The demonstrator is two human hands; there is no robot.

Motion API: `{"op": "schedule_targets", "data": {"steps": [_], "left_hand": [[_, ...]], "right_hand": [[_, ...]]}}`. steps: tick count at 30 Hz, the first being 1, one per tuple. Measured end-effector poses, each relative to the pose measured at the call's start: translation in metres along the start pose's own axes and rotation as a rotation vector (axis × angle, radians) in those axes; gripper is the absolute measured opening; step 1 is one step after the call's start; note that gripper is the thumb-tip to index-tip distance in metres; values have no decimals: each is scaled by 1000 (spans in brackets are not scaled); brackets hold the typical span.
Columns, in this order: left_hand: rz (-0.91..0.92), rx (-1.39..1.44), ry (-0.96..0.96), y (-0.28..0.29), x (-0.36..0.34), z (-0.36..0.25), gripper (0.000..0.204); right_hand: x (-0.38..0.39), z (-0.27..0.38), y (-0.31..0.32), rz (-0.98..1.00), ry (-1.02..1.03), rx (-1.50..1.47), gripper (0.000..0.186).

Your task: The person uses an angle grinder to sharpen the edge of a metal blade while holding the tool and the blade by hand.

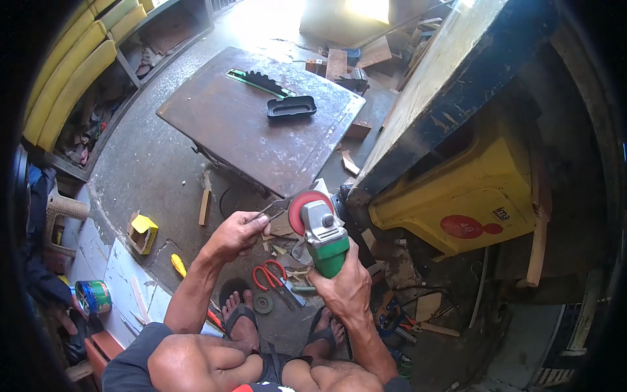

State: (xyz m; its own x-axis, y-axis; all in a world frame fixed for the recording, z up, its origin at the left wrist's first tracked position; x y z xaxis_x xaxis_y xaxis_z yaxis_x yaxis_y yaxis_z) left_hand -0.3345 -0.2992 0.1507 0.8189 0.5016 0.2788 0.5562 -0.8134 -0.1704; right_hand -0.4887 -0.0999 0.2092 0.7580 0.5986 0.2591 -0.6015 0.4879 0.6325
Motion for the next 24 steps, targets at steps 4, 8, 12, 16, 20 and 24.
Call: {"op": "schedule_targets", "data": {"steps": [4,8,12,16,20,24], "left_hand": [[-6,49,11,2,2,5,34],[14,42,14,1,3,9,35],[1,122,52,1,4,12,35],[8,160,52,0,2,9,35],[4,154,45,0,2,10,35],[10,142,47,-2,1,11,35]], "right_hand": [[-3,6,-2,2,-54,10,78],[10,-2,-2,9,-22,19,79],[5,-3,0,-33,-38,-23,79],[8,0,6,14,-63,18,79],[14,-8,-4,59,-27,58,79],[7,-3,-2,52,-11,40,80]]}}
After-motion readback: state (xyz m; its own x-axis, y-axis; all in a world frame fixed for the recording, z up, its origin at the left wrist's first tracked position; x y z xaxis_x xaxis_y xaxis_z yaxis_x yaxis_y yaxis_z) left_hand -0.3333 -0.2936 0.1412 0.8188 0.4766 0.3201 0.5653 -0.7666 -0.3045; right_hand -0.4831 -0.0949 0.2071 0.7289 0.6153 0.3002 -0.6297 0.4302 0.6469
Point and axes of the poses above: each hand's wrist, its own x-axis away from the middle knuckle, its own y-axis out of the back of the hand, z = x × y, the point moved 3 cm from there along -x, towards the middle knuckle, and after that the axes turned 14 degrees about -y, right-handed, at the moved point
